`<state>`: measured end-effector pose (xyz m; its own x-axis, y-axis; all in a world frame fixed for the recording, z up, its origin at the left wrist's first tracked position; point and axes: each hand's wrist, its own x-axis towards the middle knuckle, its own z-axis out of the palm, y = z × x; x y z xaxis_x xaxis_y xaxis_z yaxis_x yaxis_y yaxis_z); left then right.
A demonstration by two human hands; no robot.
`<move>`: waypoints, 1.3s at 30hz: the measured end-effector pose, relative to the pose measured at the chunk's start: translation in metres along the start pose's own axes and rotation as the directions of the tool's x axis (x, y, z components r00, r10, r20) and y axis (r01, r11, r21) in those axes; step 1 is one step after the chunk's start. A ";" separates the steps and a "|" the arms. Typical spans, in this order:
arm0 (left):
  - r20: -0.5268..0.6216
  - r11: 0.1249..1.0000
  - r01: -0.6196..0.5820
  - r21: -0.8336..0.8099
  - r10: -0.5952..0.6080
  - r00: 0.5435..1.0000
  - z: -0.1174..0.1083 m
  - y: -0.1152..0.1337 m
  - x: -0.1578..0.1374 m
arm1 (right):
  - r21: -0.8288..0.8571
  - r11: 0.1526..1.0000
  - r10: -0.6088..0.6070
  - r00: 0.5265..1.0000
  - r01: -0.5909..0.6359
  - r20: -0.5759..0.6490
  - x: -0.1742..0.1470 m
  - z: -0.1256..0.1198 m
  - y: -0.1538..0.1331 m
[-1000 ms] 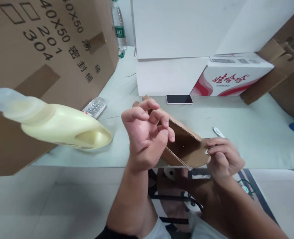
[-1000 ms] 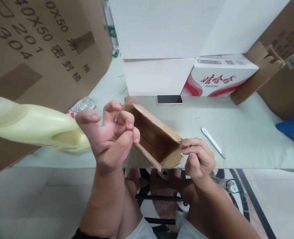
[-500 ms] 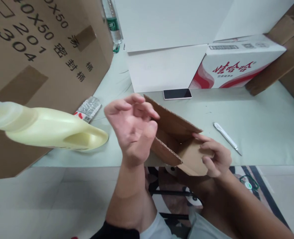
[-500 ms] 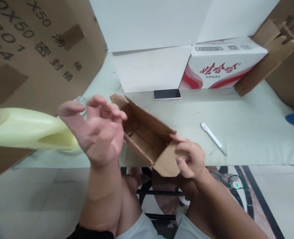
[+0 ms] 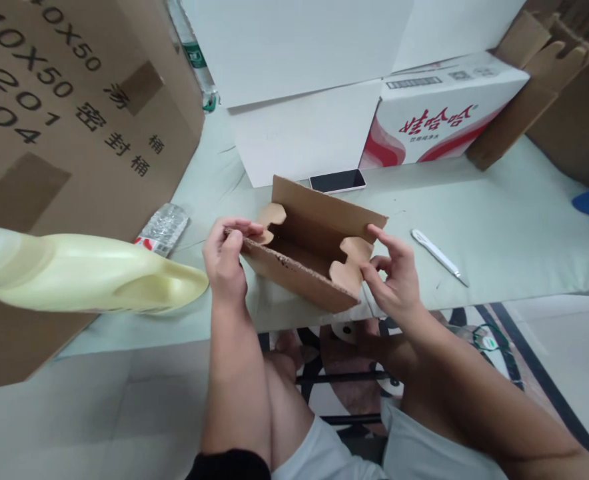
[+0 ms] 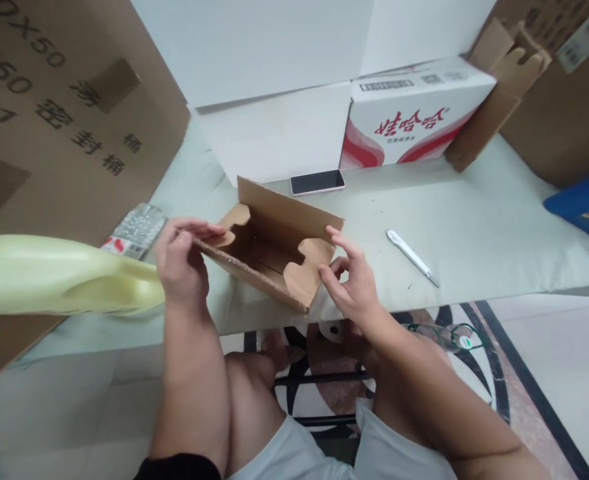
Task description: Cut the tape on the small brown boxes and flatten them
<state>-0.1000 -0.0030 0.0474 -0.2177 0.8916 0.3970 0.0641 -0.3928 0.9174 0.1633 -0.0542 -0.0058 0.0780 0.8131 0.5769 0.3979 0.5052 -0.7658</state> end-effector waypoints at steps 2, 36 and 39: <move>0.057 0.999 -0.036 0.006 0.036 0.998 -0.001 -0.004 -0.002 | -0.079 0.997 -0.006 0.995 -0.002 -0.100 0.002 -0.001 0.001; 0.461 0.541 0.550 0.636 -0.838 0.291 0.059 -0.036 -0.019 | 0.086 0.991 0.092 0.991 -0.101 0.099 0.017 -0.044 0.009; 0.261 0.736 0.346 0.582 -0.572 0.778 0.066 -0.034 -0.014 | 0.051 0.986 0.150 0.972 -0.161 0.183 0.019 -0.048 0.010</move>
<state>-0.0344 0.0124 0.0123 0.0479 0.9769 -0.2081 0.5388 0.1501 0.8289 0.2125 -0.0476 0.0107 -0.0322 0.9186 0.3939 0.3334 0.3814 -0.8622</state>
